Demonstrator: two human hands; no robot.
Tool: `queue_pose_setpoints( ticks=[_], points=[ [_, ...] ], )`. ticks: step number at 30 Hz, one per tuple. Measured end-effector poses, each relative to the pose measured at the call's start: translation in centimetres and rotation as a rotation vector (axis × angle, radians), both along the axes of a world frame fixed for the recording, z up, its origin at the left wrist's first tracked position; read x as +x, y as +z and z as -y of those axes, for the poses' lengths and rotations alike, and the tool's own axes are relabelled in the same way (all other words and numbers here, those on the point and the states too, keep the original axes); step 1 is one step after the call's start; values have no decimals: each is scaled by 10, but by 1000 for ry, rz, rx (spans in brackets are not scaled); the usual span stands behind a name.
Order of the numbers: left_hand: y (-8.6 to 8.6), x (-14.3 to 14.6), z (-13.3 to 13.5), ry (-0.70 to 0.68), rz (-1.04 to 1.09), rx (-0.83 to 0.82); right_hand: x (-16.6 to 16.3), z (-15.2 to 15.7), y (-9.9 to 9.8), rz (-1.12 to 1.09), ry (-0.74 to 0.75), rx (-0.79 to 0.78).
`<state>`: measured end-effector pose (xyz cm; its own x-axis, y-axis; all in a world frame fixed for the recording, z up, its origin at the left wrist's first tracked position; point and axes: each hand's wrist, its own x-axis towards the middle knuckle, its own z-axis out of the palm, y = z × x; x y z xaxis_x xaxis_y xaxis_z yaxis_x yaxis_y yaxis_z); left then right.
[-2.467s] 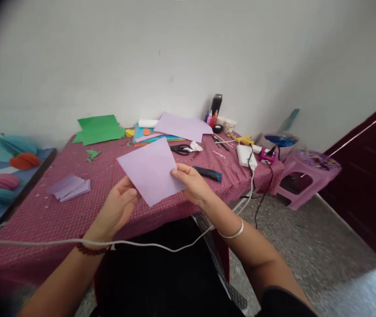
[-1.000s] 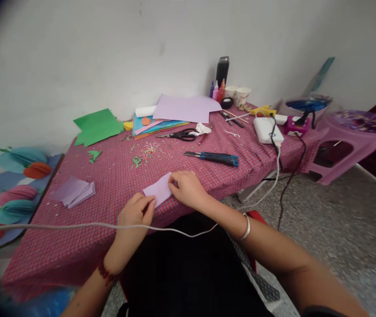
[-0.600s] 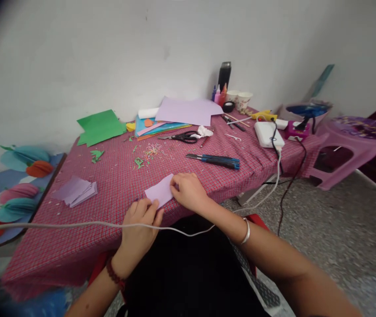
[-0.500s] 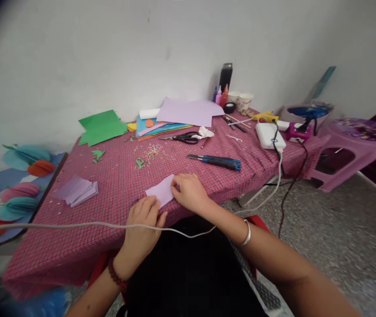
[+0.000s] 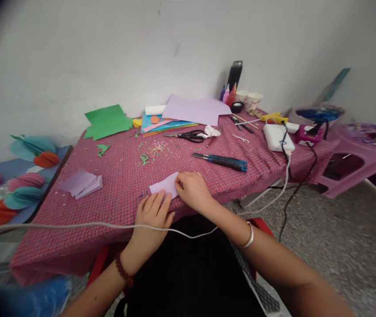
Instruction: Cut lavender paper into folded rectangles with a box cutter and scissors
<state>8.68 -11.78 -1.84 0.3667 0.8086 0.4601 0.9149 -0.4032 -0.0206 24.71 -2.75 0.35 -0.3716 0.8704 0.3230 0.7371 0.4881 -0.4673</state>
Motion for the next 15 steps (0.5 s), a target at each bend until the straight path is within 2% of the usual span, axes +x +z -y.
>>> queue_pose_setpoints(
  ticks=[7,15],
  points=[
    [1,0,0,5,24,-7,-4,-3,0,18,-22,-42],
    [4,-1,1,-9,50,1,-4,-2,-1,37,-32,-12]
  ],
)
